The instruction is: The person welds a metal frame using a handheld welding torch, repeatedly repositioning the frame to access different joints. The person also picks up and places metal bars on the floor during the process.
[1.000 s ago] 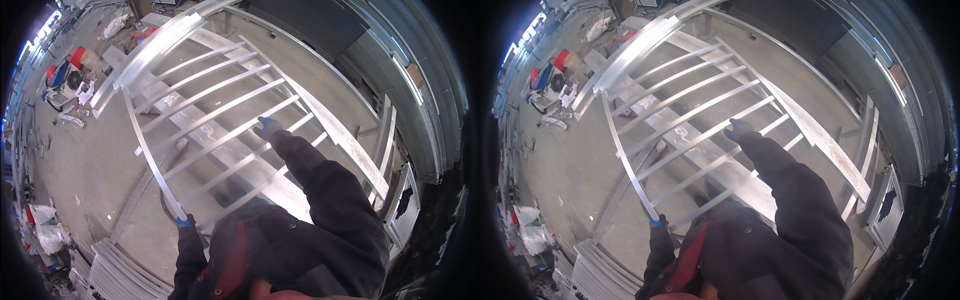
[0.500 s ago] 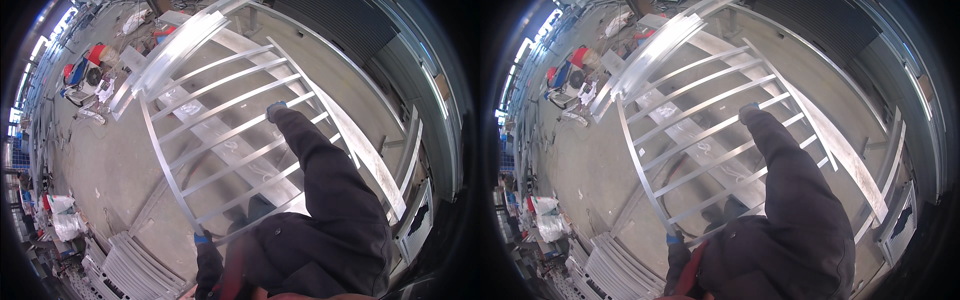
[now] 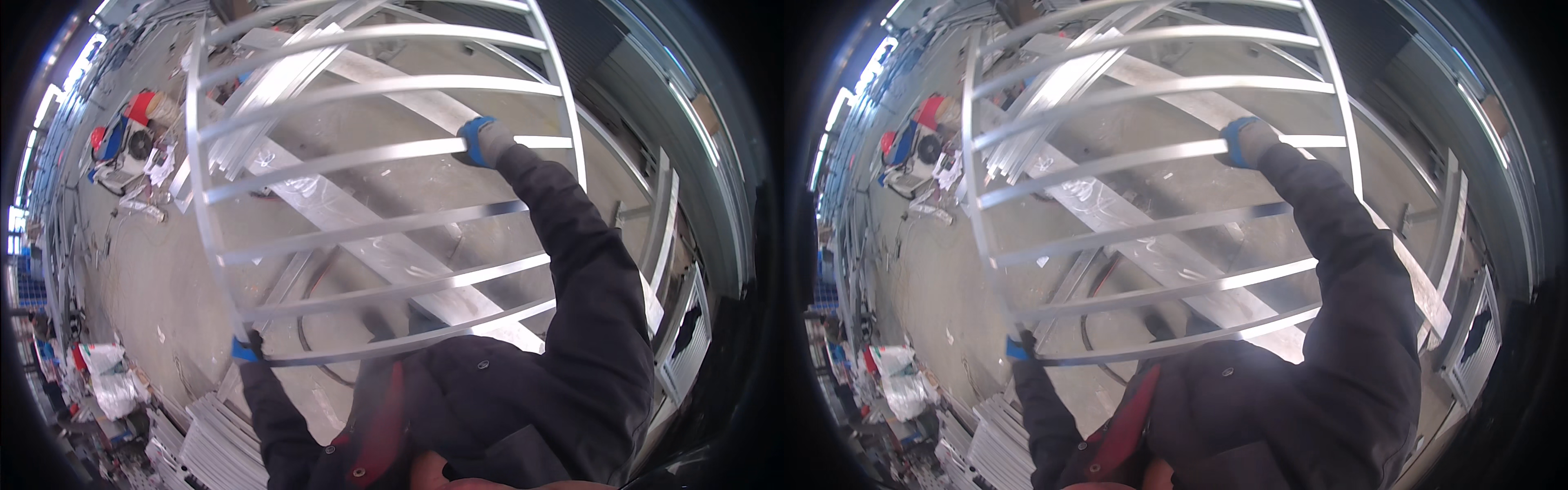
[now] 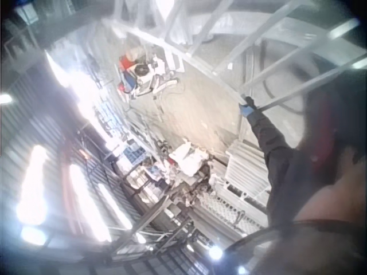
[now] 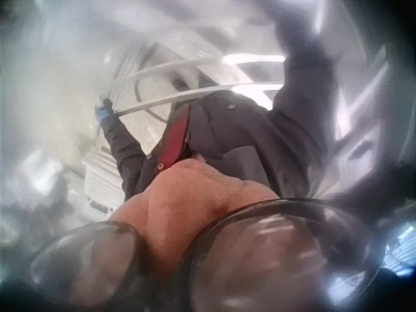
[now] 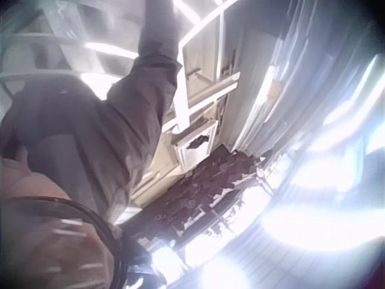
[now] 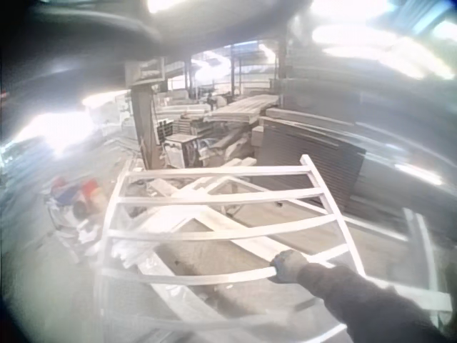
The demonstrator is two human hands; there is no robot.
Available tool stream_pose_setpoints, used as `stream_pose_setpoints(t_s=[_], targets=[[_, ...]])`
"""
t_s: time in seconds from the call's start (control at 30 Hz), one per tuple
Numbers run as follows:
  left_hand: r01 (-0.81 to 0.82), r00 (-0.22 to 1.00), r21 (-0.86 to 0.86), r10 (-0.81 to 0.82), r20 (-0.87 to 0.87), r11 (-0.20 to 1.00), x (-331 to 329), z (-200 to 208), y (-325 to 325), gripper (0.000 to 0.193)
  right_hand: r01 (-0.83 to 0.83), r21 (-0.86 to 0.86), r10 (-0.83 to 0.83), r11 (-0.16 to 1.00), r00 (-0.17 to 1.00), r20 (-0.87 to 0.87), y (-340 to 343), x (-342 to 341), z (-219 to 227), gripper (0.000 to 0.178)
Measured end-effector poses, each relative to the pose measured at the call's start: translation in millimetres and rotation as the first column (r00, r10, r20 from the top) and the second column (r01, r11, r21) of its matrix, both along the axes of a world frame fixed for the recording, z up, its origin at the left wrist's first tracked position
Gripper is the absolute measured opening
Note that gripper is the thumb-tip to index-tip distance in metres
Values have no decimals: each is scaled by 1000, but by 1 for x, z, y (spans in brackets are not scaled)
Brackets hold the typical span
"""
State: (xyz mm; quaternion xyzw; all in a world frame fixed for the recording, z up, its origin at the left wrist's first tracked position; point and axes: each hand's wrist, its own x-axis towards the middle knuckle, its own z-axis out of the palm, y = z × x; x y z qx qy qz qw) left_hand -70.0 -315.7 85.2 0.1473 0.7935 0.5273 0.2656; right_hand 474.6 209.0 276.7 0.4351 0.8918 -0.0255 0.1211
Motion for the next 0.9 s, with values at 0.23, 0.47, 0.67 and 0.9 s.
stream_pose_setpoints(t_s=[0.23, 0.47, 0.67, 0.9], targets=[[359, 769, 30, -277, -575, 933, -145, 145, 137, 19, 305, 342, -174, 889, 915, -363, -88, 54, 104, 38], [263, 187, 255, 210, -960, 931, -147, 400, 202, 61, 652, 224, -234, 725, 538, -810, -200, 59, 172, 42], [524, 763, 608, -12, -647, 597, 0, 331, 205, 58, 654, -87, -233, 752, 140, -962, -286, 39, 216, 36], [797, 600, 374, -697, -393, 474, 163, 69, 149, 70, 581, -354, -362, 732, -109, -926, -347, 36, 189, 29]])
